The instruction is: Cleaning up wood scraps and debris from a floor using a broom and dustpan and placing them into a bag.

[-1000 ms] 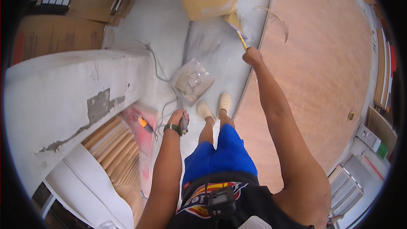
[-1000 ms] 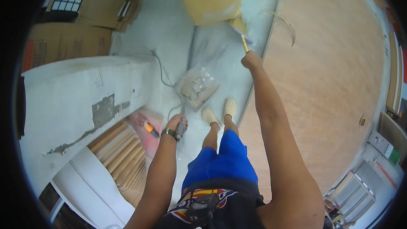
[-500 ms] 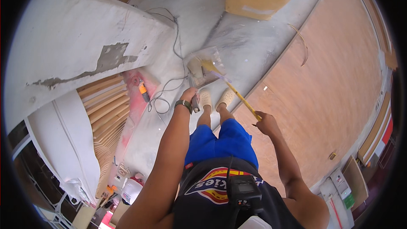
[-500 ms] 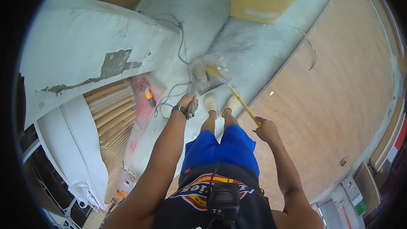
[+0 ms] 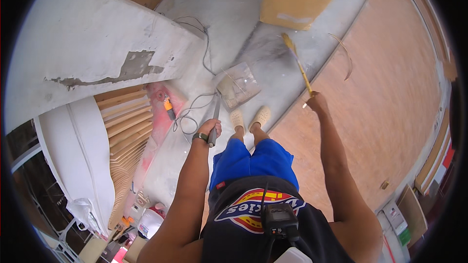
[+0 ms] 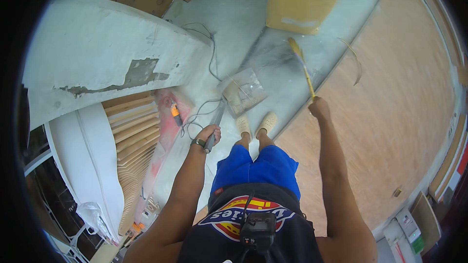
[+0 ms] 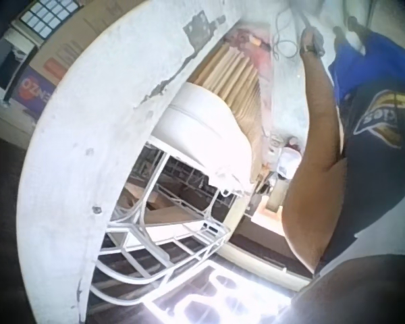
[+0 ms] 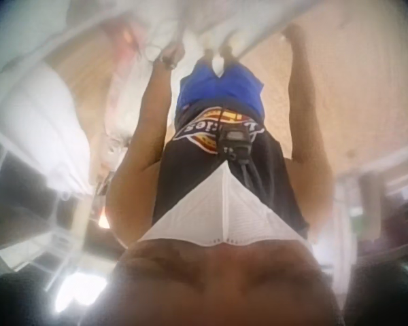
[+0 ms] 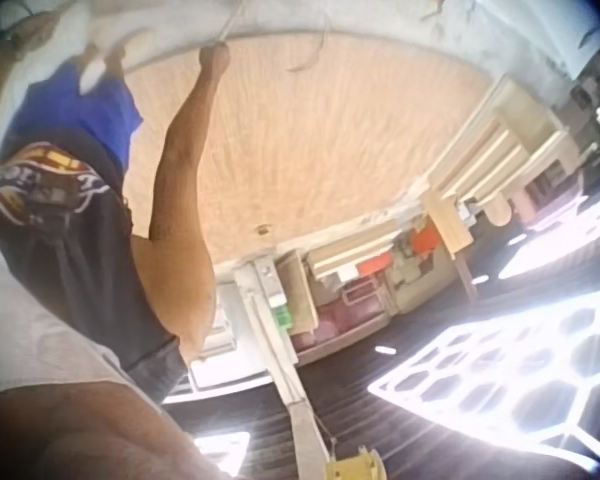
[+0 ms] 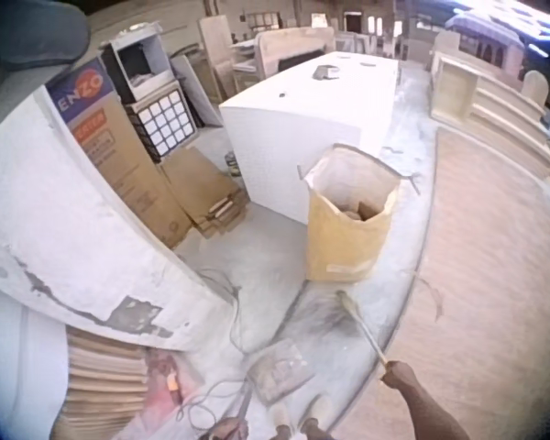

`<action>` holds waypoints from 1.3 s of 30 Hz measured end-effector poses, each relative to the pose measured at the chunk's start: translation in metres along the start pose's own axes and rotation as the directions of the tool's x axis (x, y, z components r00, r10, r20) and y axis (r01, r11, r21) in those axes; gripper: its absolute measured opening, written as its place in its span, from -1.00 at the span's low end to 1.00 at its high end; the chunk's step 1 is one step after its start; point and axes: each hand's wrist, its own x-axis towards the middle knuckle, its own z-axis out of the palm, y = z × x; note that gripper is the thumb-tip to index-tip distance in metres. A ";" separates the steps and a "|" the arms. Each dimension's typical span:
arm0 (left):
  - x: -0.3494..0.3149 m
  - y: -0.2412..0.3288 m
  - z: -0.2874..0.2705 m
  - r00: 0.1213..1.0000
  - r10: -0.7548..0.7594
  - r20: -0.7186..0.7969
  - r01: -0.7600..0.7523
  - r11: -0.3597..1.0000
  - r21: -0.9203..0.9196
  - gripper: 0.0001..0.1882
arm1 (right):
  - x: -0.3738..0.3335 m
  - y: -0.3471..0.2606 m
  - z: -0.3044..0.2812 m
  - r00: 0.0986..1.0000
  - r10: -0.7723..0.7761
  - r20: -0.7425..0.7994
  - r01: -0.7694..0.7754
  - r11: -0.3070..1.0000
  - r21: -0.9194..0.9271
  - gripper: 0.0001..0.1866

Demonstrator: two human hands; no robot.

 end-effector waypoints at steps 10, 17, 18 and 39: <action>0.051 0.029 0.004 0.982 0.146 0.119 -0.187 0.845 0.501 -0.92 | -0.166 0.002 0.089 0.947 -0.089 0.310 -0.011 0.952 0.307 -0.46; 0.058 0.040 0.010 0.992 -0.086 0.093 0.108 0.959 -0.260 -0.84 | -0.246 0.025 0.066 0.939 0.144 0.311 -0.258 0.895 0.364 -0.37; 0.047 0.043 0.013 0.992 -0.078 0.102 0.101 0.963 -0.249 -0.84 | -0.253 0.029 0.062 0.936 0.198 0.291 -0.303 0.874 0.381 -0.40; -0.364 0.056 0.137 0.742 0.301 0.599 -0.480 0.862 0.162 -0.94 | -0.303 0.140 0.177 0.859 0.507 0.069 -0.472 0.735 0.486 -0.65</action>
